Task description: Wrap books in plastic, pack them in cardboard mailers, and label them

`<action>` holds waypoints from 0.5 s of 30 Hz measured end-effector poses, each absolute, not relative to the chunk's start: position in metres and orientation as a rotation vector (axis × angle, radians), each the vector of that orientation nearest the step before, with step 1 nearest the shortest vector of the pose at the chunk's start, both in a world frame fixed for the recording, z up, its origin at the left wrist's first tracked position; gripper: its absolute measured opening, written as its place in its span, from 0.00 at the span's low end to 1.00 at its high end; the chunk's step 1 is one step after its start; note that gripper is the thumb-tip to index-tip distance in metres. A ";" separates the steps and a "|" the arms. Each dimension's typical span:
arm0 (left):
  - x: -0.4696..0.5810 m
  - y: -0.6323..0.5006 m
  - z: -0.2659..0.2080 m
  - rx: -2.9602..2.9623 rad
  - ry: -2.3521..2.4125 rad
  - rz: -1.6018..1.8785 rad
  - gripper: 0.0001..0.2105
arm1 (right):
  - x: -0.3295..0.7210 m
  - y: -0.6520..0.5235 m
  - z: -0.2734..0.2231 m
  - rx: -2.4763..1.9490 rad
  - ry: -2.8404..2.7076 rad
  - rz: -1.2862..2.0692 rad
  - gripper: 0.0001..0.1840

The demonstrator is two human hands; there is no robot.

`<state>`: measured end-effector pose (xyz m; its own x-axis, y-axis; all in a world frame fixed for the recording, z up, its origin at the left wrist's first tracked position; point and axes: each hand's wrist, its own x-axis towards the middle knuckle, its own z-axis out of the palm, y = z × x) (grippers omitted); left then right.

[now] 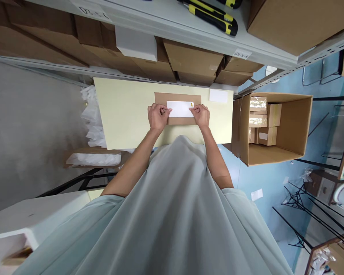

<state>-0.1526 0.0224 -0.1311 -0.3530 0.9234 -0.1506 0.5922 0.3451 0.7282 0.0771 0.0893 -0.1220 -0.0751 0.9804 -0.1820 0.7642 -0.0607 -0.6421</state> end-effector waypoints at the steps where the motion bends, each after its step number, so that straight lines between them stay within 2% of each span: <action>1: -0.151 0.023 -0.130 1.324 2.067 0.771 0.07 | 0.075 0.089 -0.122 -1.890 -1.891 0.861 0.13; 7: -0.141 0.026 -0.129 1.332 2.185 0.669 0.19 | 0.061 0.081 -0.123 -1.996 -1.977 0.682 0.23; 15: -0.141 0.029 -0.130 1.293 2.211 0.710 0.15 | 0.056 0.085 -0.123 -2.086 -1.913 0.655 0.20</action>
<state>-0.1407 0.0292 -0.1297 -0.4393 0.8871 -0.1418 0.6387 0.4195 0.6450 0.0563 0.0855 -0.1228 0.0445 0.9853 -0.1648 0.8797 -0.1168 -0.4610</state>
